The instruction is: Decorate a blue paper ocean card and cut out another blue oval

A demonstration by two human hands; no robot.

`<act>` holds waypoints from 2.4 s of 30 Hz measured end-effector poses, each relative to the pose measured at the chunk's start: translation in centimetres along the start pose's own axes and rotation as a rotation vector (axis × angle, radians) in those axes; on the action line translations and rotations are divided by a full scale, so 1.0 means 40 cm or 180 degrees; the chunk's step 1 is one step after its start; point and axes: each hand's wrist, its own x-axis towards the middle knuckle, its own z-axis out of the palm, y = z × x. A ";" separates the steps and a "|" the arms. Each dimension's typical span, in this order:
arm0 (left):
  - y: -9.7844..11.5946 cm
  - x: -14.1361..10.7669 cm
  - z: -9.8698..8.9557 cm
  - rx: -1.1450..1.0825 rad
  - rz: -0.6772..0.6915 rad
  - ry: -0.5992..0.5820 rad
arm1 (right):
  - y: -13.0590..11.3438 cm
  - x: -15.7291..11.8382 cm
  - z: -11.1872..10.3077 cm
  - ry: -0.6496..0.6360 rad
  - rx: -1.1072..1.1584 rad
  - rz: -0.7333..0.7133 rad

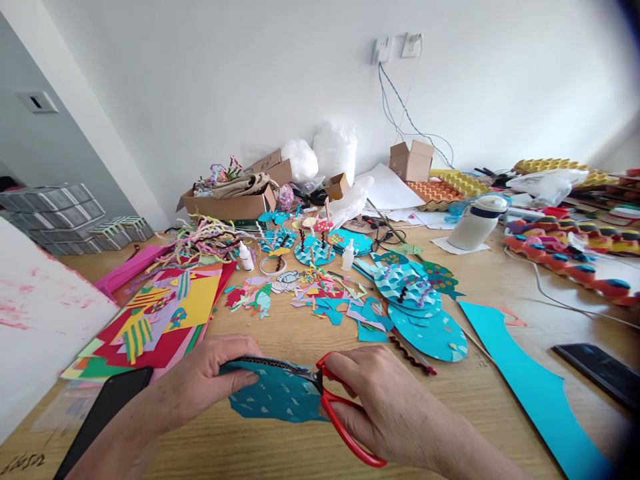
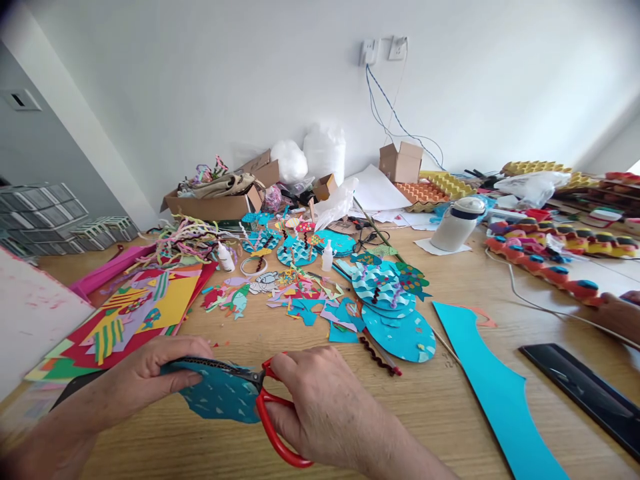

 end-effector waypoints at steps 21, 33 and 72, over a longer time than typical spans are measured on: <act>0.017 0.007 0.002 0.0104 -0.0206 -0.0250 | -0.001 -0.006 -0.006 -0.0028 -0.0006 -0.0108; 0.022 0.012 0.000 0.0138 -0.0214 -0.0345 | 0.003 -0.005 0.001 -0.0021 -0.0173 -0.0161; 0.077 0.023 -0.001 0.0821 -0.0135 -0.0472 | 0.001 -0.005 -0.018 -0.0164 -0.0158 -0.0082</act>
